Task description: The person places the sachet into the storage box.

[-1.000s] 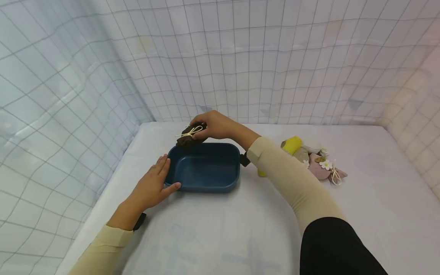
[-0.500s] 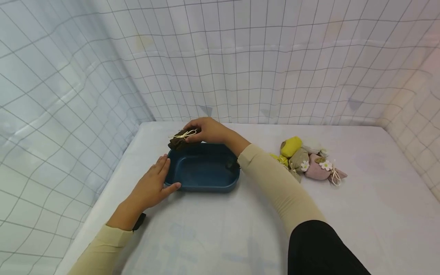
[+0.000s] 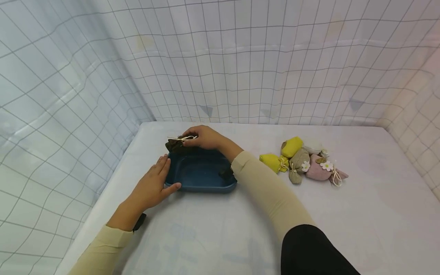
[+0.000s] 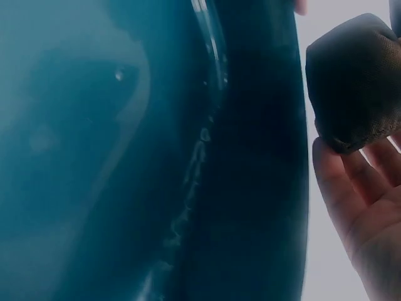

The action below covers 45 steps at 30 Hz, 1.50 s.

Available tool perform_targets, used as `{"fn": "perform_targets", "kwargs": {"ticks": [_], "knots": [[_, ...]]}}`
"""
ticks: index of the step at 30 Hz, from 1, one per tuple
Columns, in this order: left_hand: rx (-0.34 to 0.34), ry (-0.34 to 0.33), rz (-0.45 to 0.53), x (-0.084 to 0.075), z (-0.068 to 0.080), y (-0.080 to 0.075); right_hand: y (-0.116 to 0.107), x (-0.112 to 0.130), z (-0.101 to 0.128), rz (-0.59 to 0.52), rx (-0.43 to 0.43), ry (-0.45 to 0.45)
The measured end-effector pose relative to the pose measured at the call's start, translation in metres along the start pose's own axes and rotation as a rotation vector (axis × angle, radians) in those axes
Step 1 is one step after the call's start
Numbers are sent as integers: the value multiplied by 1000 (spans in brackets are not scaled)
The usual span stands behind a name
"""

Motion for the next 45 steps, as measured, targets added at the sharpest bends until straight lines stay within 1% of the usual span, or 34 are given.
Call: {"fn": "perform_targets", "kwargs": {"ticks": [6, 14, 20, 24, 30, 35, 45], "knots": [[-8, 12, 13, 0, 0, 0, 9, -4, -1, 31, 20, 9], [17, -1, 8, 0, -1, -1, 22, -9, 1, 95, 94, 8], [24, -6, 13, 0, 0, -1, 26, -13, -1, 127, 111, 16], [10, 1, 13, 1, 0, 0, 28, -16, -3, 146, 131, 33], [-5, 15, 13, 1, 0, 0, 33, -21, -5, 217, 186, 51], [11, 10, 13, 1, 0, 0, 34, -22, -3, 232, 199, 65], [4, 12, 13, -1, 1, -2, 34, -16, -1, 245, 205, 52]]}}
Point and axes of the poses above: each hand's wrist, its own z-axis away from the middle knuckle, its own y-axis out of the palm, x = y × z, the point moved 2 cm from there along -z, towards the middle knuckle, and after that the axes turned 7 degrees about x, right-handed, at the moved point
